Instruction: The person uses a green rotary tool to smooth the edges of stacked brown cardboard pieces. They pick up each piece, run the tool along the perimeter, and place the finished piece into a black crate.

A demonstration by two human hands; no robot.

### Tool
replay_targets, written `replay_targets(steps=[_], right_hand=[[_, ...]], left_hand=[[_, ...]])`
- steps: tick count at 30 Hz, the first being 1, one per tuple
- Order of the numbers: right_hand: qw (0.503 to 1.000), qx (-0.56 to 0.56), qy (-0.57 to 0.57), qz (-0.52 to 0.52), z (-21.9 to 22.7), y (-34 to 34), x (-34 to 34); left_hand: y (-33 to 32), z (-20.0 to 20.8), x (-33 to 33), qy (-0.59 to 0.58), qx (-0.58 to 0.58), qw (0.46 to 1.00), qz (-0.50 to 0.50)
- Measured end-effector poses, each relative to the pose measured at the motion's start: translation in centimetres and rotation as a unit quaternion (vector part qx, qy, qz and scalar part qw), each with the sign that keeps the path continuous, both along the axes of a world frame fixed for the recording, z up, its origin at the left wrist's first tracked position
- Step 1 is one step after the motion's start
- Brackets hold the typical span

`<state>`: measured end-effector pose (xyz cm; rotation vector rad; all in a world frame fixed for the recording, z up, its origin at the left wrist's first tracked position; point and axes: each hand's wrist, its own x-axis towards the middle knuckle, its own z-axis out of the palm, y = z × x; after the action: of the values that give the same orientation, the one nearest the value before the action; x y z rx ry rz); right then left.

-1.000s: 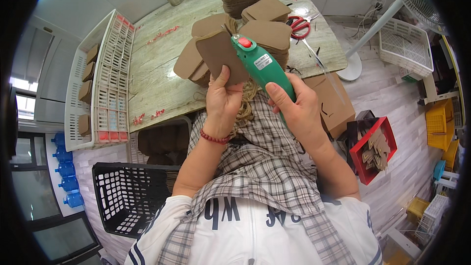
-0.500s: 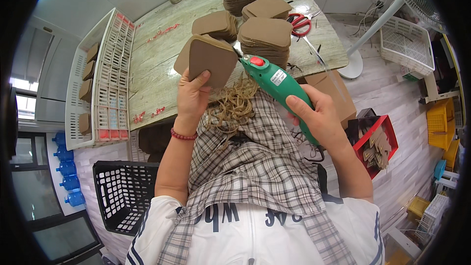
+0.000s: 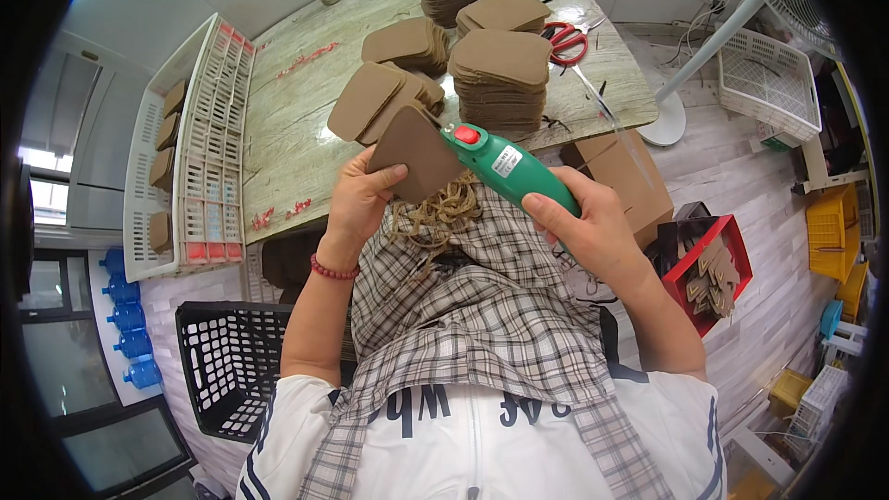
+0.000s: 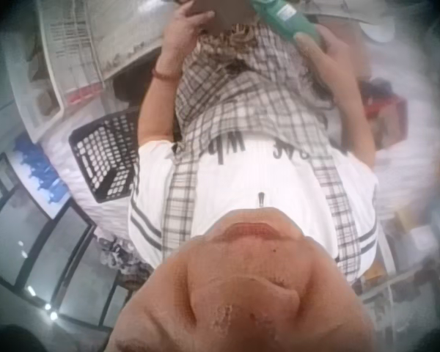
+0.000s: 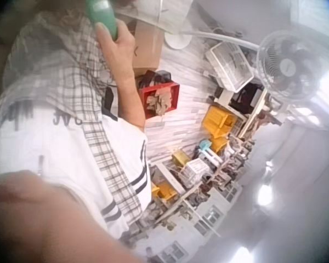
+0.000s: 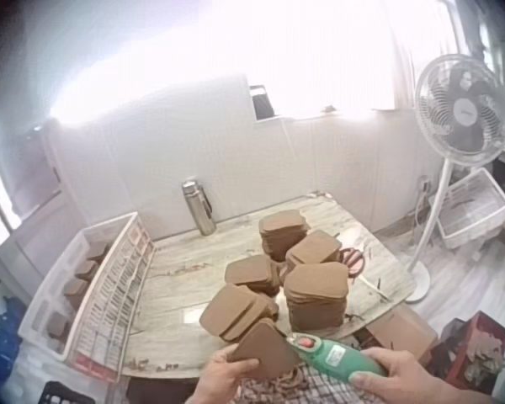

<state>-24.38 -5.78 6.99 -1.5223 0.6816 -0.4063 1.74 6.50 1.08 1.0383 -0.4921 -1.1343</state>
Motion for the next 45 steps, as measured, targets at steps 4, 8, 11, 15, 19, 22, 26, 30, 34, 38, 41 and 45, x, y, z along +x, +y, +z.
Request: replay_targets(steps=[4,8,11,15,19,22,26,30,34,38,41,45], right_hand=[[1.0,0.008,0.008,0.012,0.1,-0.2,0.5],[0.998,0.044,0.015,0.031,0.1,-0.5,0.3],[0.996,0.046,0.036,0.064,0.3,-0.6,0.0],[0.993,0.059,0.049,0.086,0.0,-0.7,-0.1],[0.99,0.06,0.063,0.112,-0.3,-0.7,-0.1],[0.988,0.051,0.074,0.128,-0.1,-0.6,0.1],[0.986,0.036,0.1,0.13,0.1,-0.3,0.4],[0.987,0.033,0.103,0.122,0.2,0.1,0.9],[0.985,0.041,0.098,0.138,-0.1,0.4,1.6],[0.982,0.04,0.083,0.164,-0.7,0.6,2.6],[0.981,0.074,0.047,0.171,-1.6,1.2,3.9],[0.989,0.056,0.028,0.132,-2.6,1.7,3.7]], left_hand=[[0.6,0.0,0.0,-0.024,0.029,0.999,-0.024],[1.4,0.7,1.3,-0.118,0.053,0.991,-0.036],[2.1,1.7,1.6,-0.179,0.048,0.983,0.013],[2.7,1.6,2.4,-0.167,0.02,0.983,0.078],[3.1,1.8,2.8,-0.137,0.013,0.987,0.083],[3.4,1.9,2.9,-0.143,0.031,0.988,0.058],[3.3,2.0,2.5,-0.152,0.063,0.986,0.007],[3.3,1.9,1.8,-0.14,0.085,0.986,-0.037],[3.6,2.4,1.3,-0.157,0.123,0.975,-0.093],[4.0,2.3,1.2,-0.158,0.147,0.967,-0.132],[4.5,2.1,1.2,-0.166,0.158,0.964,-0.137],[7.2,0.2,6.4,-0.2,0.172,0.965,0.004]])
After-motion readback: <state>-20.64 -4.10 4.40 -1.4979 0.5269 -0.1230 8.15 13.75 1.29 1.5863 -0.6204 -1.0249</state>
